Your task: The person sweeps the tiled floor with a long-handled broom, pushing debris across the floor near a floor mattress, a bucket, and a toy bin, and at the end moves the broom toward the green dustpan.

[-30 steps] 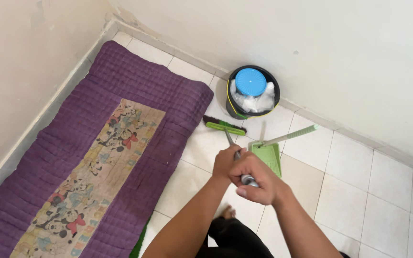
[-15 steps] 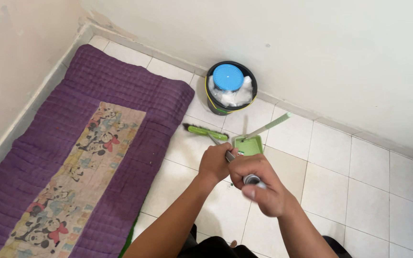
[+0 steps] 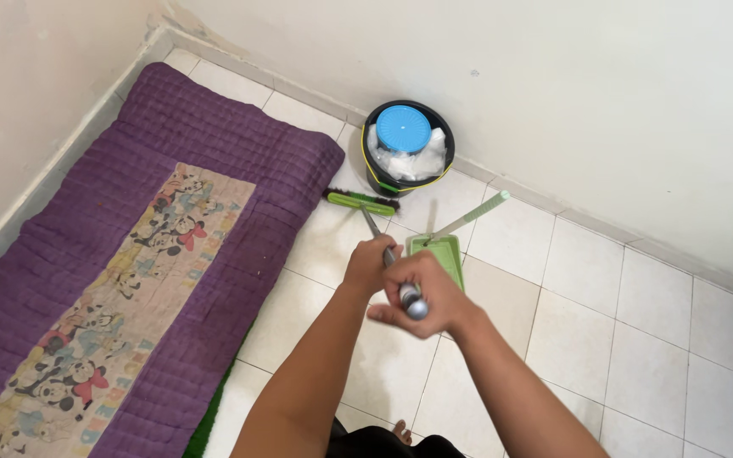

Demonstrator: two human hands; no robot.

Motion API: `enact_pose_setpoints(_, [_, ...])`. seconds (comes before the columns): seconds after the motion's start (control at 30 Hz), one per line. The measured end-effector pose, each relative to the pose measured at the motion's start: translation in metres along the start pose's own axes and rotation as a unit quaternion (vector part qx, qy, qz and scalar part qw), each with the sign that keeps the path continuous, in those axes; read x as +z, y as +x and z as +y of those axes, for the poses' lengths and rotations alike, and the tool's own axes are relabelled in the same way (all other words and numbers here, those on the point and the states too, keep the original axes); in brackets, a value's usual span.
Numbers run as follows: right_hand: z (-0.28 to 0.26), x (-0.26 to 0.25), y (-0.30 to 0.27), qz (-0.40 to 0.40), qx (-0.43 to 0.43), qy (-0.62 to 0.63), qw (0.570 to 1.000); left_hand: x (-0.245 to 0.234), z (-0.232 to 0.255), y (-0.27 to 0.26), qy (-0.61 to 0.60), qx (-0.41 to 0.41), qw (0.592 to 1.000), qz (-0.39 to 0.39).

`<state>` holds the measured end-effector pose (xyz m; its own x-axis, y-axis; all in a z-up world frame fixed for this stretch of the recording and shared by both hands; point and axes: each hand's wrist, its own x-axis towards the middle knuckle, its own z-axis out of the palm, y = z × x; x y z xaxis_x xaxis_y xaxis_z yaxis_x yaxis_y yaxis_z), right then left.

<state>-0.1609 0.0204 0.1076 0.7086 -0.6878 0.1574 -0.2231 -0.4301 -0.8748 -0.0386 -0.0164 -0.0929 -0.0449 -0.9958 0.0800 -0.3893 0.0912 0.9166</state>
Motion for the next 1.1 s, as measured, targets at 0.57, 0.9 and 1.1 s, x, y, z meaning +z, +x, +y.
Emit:
enact_pose_setpoints(0.57, [-0.033, -0.058, -0.026, 0.071, -0.047, 0.159, 0.984, 0.003, 0.125, -0.048, 0.093, -0.071, 0.993, 0.006])
enact_pose_setpoints(0.9, [-0.036, -0.049, -0.045, 0.128, -0.072, 0.315, 0.938, -0.001, 0.148, -0.062, 0.064, -0.108, 0.992, 0.016])
enact_pose_setpoints(1.1, [-0.048, -0.037, -0.053, 0.163, -0.077, 0.275, 0.945, -0.008, 0.151, -0.065, 0.03, -0.114, 0.992, 0.048])
